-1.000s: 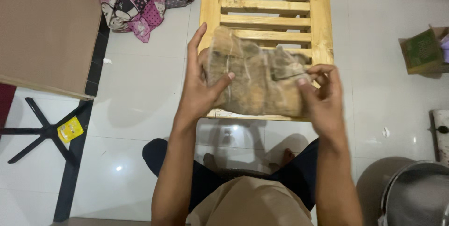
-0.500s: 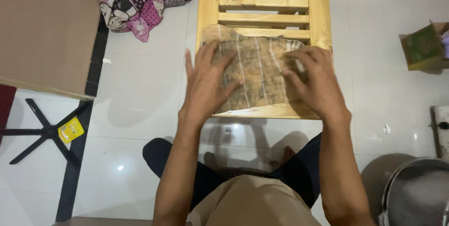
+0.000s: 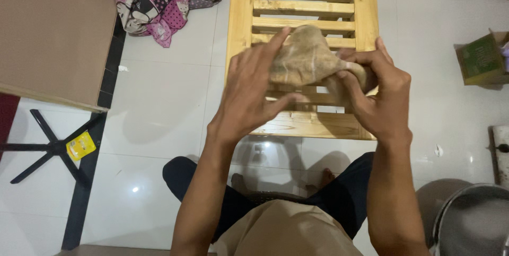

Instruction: The person wipes the surface of a wooden stool with a cloth. They clean the top slats and the side frame, then lift the stool to wipe the underside before placing it back down.

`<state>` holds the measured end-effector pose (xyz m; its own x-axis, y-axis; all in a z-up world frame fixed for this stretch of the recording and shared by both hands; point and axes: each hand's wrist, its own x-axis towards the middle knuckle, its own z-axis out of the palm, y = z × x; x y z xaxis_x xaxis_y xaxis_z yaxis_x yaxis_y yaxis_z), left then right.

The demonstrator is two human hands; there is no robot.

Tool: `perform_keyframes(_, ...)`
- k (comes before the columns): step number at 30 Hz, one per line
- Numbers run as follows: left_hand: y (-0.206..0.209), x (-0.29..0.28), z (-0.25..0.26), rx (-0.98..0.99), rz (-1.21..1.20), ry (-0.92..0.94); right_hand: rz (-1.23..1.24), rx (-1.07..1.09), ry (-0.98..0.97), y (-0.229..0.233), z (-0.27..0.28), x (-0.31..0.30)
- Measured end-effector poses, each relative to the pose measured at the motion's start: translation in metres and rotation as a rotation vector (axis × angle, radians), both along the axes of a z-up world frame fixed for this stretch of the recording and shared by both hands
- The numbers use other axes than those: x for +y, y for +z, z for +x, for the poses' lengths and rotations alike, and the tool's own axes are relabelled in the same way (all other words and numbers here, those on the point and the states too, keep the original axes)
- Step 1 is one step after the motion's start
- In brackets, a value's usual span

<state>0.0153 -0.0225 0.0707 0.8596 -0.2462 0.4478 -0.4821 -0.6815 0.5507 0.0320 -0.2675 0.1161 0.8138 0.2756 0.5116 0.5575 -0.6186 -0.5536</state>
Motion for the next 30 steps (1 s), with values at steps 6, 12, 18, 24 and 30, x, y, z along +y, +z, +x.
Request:
perform_keyframes(6, 0.027, 0.001, 0.000, 0.327, 0.016, -0.110, -0.045, 0.187, 0.257, 0.002, 0.005, -0.023)
perform_keyframes(12, 0.047, 0.002, -0.005, 0.291, -0.117, -0.219, -0.211, 0.340, 0.045, -0.009, 0.007, -0.034)
perform_keyframes(18, 0.014, -0.005, 0.008, -0.112, 0.153, 0.283, -0.325, -0.101, -0.200, -0.023, 0.002, -0.023)
perform_keyframes(24, -0.019, -0.024, 0.001, -0.043, 0.169, 0.038, -0.424, 0.057, -0.038, -0.034, -0.001, -0.009)
perform_keyframes(30, -0.022, -0.013, 0.003, -0.072, 0.097, 0.036, -0.336, -0.110, 0.003, -0.040, 0.008, -0.023)
